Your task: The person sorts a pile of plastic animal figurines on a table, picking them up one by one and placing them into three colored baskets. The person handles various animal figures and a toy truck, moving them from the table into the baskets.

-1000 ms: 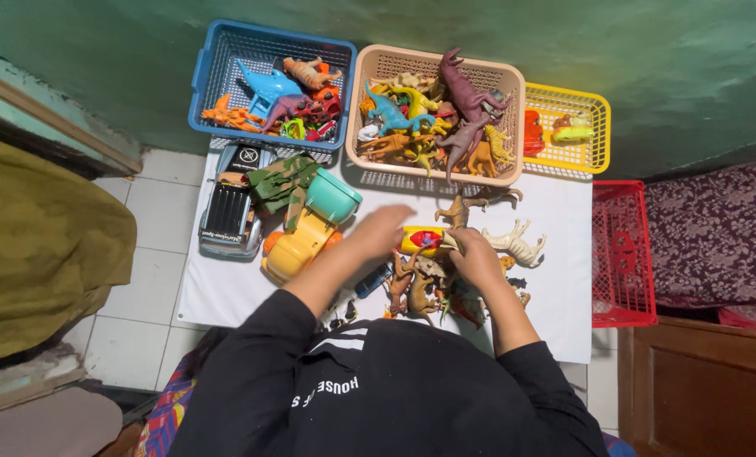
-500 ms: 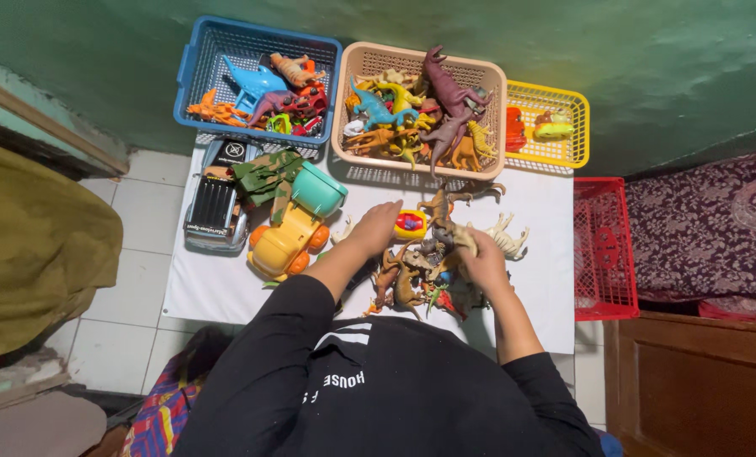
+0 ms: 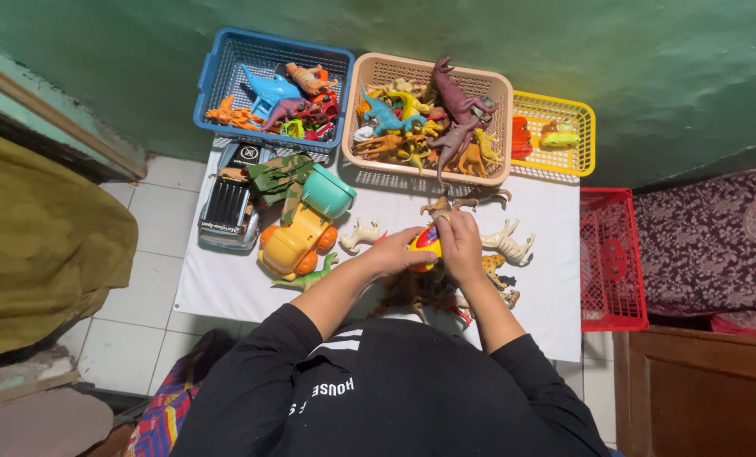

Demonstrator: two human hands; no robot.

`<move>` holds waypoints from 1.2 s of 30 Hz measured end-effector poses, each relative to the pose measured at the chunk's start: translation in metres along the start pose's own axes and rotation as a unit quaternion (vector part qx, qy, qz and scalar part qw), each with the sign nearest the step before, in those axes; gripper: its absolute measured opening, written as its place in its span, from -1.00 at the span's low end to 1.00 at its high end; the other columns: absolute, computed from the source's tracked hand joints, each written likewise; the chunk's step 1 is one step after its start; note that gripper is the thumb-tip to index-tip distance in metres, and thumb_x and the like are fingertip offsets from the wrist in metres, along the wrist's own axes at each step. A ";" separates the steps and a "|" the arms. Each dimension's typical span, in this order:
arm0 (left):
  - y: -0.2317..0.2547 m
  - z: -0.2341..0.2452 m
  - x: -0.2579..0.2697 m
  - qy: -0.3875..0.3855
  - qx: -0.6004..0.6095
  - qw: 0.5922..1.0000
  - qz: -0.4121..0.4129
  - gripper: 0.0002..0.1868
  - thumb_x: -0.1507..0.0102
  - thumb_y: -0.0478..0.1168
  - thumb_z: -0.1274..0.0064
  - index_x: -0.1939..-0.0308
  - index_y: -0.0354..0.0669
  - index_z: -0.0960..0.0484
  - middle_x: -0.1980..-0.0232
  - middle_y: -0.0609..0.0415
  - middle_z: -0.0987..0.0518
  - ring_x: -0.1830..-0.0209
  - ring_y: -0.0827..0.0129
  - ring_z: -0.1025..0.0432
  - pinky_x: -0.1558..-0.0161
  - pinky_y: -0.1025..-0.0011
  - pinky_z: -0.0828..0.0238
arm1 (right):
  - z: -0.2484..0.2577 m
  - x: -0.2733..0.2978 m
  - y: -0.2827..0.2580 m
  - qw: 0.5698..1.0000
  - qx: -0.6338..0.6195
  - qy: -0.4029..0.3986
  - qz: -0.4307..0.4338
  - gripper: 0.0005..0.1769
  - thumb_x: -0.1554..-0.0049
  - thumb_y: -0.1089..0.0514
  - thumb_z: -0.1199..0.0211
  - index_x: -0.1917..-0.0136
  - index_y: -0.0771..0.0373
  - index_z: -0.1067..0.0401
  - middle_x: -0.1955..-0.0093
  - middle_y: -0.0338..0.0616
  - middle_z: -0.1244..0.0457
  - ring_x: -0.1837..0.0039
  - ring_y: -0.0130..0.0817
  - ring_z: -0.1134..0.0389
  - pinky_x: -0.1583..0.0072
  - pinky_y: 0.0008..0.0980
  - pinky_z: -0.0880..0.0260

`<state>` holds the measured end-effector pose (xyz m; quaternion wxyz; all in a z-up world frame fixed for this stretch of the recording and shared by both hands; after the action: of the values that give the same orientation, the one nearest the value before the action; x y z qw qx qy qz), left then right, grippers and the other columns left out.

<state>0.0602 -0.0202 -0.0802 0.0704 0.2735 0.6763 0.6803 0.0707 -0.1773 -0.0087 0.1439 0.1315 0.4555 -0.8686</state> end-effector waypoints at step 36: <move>0.062 -0.022 0.038 -0.115 0.332 0.936 0.029 -0.46 -0.27 -0.39 -0.16 -0.34 -0.31 -0.48 -0.22 -0.10 -0.56 -0.08 0.28 -0.54 -0.16 0.30 -0.51 | 0.030 -0.013 -0.033 0.857 -0.412 -0.118 -0.287 -0.56 -0.34 -0.04 -0.05 0.01 0.42 -0.48 0.14 -0.10 -0.39 0.11 -0.38 -0.38 0.00 -0.43 -0.40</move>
<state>0.0345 -0.0269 -0.0092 0.0328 0.3775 0.8427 0.3825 0.0676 -0.1820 0.0374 -0.0183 -0.1797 0.7689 -0.6134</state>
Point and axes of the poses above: each hand's wrist, its own x-axis away from the middle knuckle, its own z-axis out of the back of the hand, y = z × x, the point moved 5 cm from there along -x, towards the middle knuckle
